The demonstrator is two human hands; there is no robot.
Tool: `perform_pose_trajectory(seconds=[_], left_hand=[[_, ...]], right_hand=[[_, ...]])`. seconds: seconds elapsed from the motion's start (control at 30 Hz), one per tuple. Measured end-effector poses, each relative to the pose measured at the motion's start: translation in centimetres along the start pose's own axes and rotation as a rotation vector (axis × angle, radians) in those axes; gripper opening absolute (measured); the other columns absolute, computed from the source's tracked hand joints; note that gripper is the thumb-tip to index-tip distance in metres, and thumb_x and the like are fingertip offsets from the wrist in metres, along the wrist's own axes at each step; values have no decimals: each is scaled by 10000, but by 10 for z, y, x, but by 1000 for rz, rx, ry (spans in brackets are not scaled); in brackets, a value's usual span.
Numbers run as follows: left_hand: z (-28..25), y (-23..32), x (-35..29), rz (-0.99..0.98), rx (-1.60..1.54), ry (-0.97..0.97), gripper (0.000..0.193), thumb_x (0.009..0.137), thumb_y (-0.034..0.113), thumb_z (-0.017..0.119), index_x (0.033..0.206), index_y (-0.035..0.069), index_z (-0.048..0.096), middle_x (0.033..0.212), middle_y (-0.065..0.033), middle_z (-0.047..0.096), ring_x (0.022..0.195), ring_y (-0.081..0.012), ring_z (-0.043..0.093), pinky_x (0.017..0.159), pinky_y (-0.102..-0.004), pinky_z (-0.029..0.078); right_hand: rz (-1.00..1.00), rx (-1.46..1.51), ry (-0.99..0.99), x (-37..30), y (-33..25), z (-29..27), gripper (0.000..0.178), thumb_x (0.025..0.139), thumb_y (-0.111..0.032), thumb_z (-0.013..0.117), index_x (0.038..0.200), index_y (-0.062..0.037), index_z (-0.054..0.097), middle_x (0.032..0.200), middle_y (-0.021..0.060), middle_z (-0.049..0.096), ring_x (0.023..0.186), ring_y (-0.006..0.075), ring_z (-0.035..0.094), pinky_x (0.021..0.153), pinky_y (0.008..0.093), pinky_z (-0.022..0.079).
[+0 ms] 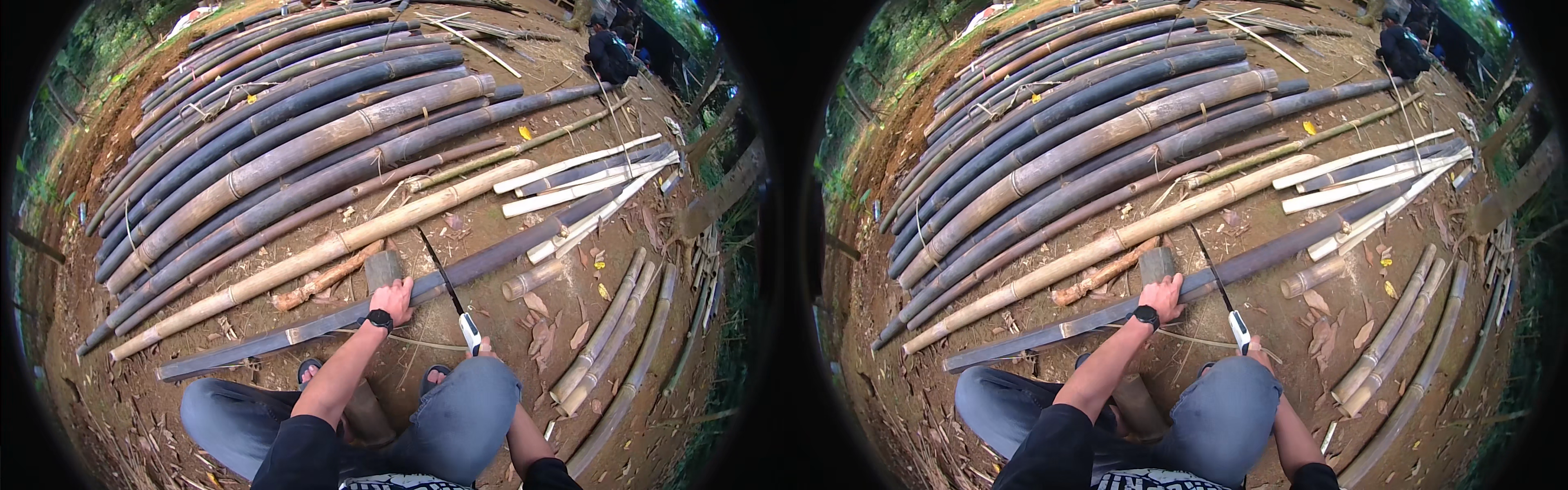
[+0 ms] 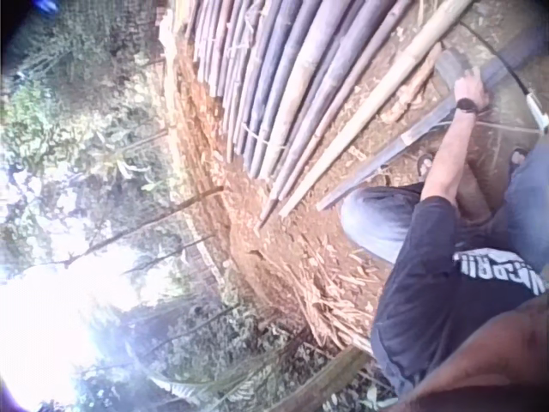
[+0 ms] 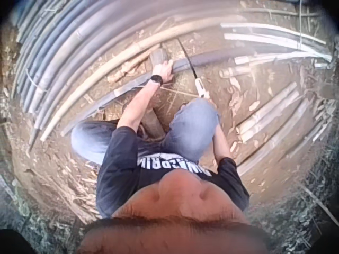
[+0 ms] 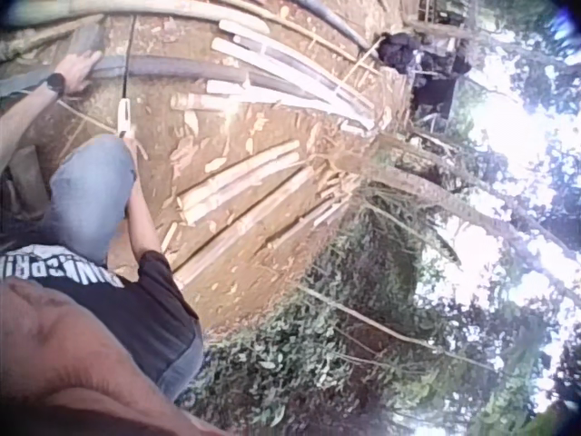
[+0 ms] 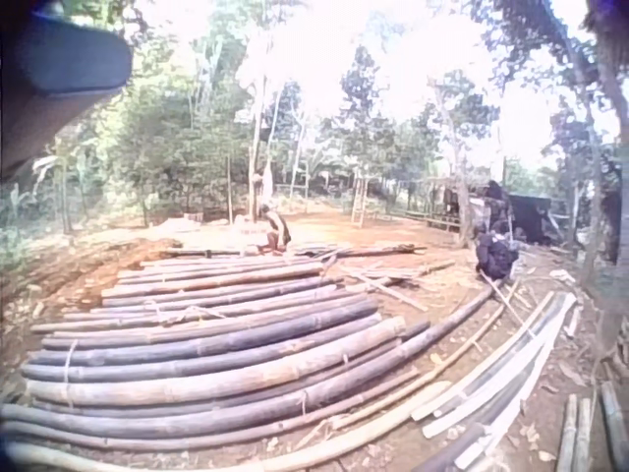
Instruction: The person uses a hand saw to cut through a bamboo pole while stabilizing it on a wooden block on the ground. They subsequently pick up the severed segment and move the remainder of the pole.
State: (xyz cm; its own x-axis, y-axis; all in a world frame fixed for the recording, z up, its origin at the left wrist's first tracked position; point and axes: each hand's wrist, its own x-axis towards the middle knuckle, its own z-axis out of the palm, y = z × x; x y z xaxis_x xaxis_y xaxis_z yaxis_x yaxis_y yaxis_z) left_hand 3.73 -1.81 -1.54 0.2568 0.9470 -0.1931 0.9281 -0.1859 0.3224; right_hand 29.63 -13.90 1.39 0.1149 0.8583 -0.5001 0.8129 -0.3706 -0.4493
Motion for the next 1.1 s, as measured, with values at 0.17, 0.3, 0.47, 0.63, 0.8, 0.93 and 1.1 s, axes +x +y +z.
perform_pose_trajectory(seconds=[0.17, 0.3, 0.47, 0.63, 0.8, 0.93, 1.1], left_hand=[[-10, 14, -2, 23, 5, 36, 558, 840, 438, 708, 1172, 47, 488, 1081, -183, 602, 1013, -372, 635, 819, -435, 544], [-12, -7, -6, 111, 103, 143, 381, 889, 366, 665, 1059, 34, 587, 1011, -156, 594, 1000, -346, 616, 804, -435, 546], [-57, -6, -8, 123, 88, 220, 321, 903, 334, 646, 996, 30, 600, 973, -171, 604, 793, -380, 657, 686, -463, 544], [-169, 15, -18, 121, 112, 287, 392, 938, 403, 606, 983, 15, 639, 877, -183, 620, 792, -381, 654, 687, -473, 522], [-297, 31, -49, 160, 102, 506, 406, 967, 364, 576, 1056, -22, 665, 897, -221, 628, 756, -413, 617, 694, -475, 475], [-401, 53, -67, 237, 9, 777, 459, 1001, 403, 516, 938, -14, 697, 716, -193, 572, 705, -361, 596, 645, -434, 439], [-537, 108, -79, 281, -72, 1007, 596, 1030, 551, 397, 1066, 64, 739, 547, 29, 488, 510, -67, 508, 466, -255, 403]], right_hand=[[-8, 216, 114, -29, 116, 12, 418, 942, -252, 611, 1213, -46, 369, 868, 286, 643, 773, 482, 643, 673, 526, 487], [66, 289, 286, -48, 127, 22, 383, 944, -236, 599, 1210, -56, 392, 892, 294, 646, 820, 502, 635, 688, 552, 479], [192, 260, 442, -47, 152, 40, 393, 933, -187, 590, 1261, -64, 410, 942, 300, 645, 888, 522, 617, 754, 582, 465], [153, 312, 457, -33, 191, 81, 477, 861, -100, 647, 1276, -43, 418, 1139, 274, 569, 1049, 470, 574, 867, 523, 462], [225, 181, 345, -14, 190, 96, 574, 801, -50, 693, 1306, -24, 421, 1167, 256, 553, 1124, 449, 535, 955, 495, 447], [-129, 216, 583, 24, 120, 38, 660, 809, -138, 723, 1361, -11, 383, 1213, 261, 557, 1124, 415, 561, 948, 481, 464], [-683, 571, 304, 16, -109, -121, 717, 859, -321, 745, 1404, -58, 361, 1258, 193, 600, 1098, 298, 619, 895, 416, 520]])
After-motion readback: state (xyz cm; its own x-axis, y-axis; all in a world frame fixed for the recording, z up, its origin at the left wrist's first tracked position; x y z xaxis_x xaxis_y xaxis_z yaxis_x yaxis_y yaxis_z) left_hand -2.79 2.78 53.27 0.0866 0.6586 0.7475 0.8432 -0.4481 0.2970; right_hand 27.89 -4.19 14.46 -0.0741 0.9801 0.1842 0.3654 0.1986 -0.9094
